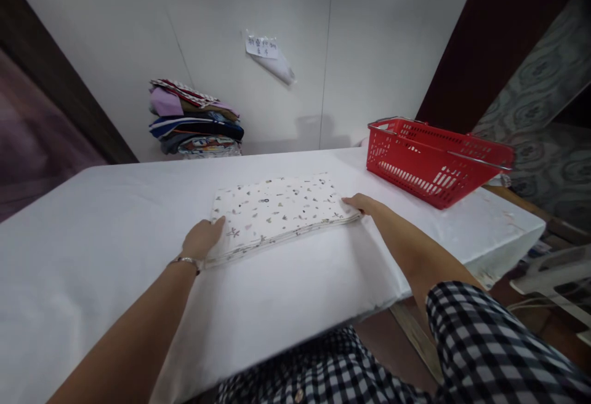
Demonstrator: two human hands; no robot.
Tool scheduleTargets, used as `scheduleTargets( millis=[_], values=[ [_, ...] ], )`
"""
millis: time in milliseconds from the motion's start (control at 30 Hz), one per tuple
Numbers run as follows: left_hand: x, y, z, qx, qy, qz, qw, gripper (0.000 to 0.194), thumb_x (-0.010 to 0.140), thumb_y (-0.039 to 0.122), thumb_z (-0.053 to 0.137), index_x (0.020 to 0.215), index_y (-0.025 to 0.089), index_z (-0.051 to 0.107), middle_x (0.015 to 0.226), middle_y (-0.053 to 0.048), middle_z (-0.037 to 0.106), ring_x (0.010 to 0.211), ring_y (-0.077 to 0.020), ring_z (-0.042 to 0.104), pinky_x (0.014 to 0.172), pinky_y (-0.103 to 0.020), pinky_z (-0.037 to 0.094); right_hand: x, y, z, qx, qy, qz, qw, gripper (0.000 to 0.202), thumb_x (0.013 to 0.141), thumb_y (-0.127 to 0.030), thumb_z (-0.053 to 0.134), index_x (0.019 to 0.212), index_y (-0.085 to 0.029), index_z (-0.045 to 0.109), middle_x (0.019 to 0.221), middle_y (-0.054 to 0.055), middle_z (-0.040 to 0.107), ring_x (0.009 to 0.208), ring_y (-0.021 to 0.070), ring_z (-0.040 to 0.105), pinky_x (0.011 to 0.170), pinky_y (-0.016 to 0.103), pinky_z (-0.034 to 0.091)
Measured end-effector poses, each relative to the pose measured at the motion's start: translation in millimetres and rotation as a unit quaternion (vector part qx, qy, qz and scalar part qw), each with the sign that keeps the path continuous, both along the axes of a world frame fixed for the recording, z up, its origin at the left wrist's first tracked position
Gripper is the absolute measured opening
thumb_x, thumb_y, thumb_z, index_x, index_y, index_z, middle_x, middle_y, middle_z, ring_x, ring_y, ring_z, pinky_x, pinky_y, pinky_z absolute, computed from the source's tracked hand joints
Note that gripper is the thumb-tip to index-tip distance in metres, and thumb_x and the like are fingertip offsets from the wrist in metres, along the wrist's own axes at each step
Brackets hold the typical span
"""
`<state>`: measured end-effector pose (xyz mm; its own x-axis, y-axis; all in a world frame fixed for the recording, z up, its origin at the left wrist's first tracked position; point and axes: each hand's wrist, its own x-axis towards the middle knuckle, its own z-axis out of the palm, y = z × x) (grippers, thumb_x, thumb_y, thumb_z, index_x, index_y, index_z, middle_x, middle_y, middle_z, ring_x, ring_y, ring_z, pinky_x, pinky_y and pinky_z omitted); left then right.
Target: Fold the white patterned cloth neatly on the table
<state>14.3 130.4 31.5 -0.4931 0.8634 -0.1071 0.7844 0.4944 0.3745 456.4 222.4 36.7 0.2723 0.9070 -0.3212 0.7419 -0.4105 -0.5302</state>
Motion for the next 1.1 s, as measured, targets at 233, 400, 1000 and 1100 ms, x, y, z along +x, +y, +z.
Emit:
scheduleTargets(
  millis=[233,400,1000,1100],
  values=[
    [13,-15,-2.3,0.004,-0.019,-0.005,1.0,0.056,0.087,0.05,0.034,0.117,0.006,0.05,0.116,-0.021,0.06,0.106,-0.0312,0.057,0.083,-0.036,0.043,18,-16,-6.1,0.057,-0.053,0.053,0.996,0.037,0.083,-0.045,0.055,0.087,-0.011,0.067,0.09,0.011,0.068,0.087,0.0209,0.062,0.064,0.023,0.041],
    [33,-34,-8.8,0.019,-0.013,-0.042,0.999,0.054,0.087,0.049,0.036,0.124,0.009,0.043,0.115,-0.02,0.061,0.103,-0.0303,0.059,0.081,-0.036,0.043,41,-21,-17.4,0.066,-0.136,0.102,0.983,0.033,0.082,-0.042,0.055,0.079,-0.012,0.068,0.081,0.01,0.069,0.081,0.0211,0.062,0.063,0.024,0.04],
    [11,31,12.4,0.014,0.01,0.018,1.0,0.049,0.091,0.044,0.03,0.121,0.007,0.042,0.11,-0.022,0.062,0.103,-0.0285,0.06,0.079,-0.034,0.042,26,78,-22.7,-0.026,-0.039,0.015,0.999,0.038,0.084,-0.048,0.05,0.081,-0.014,0.065,0.063,0.013,0.062,0.051,0.02,0.057,0.049,0.032,0.046],
    [8,57,9.6,0.014,0.023,0.022,0.999,0.044,0.091,0.04,0.033,0.119,0.008,0.046,0.116,-0.022,0.059,0.108,-0.0277,0.057,0.083,-0.033,0.041,12,100,-20.1,-0.001,-0.124,0.081,0.989,0.041,0.086,-0.045,0.049,0.087,-0.008,0.067,0.077,0.018,0.066,0.069,0.0242,0.064,0.062,0.032,0.048]
  ],
)
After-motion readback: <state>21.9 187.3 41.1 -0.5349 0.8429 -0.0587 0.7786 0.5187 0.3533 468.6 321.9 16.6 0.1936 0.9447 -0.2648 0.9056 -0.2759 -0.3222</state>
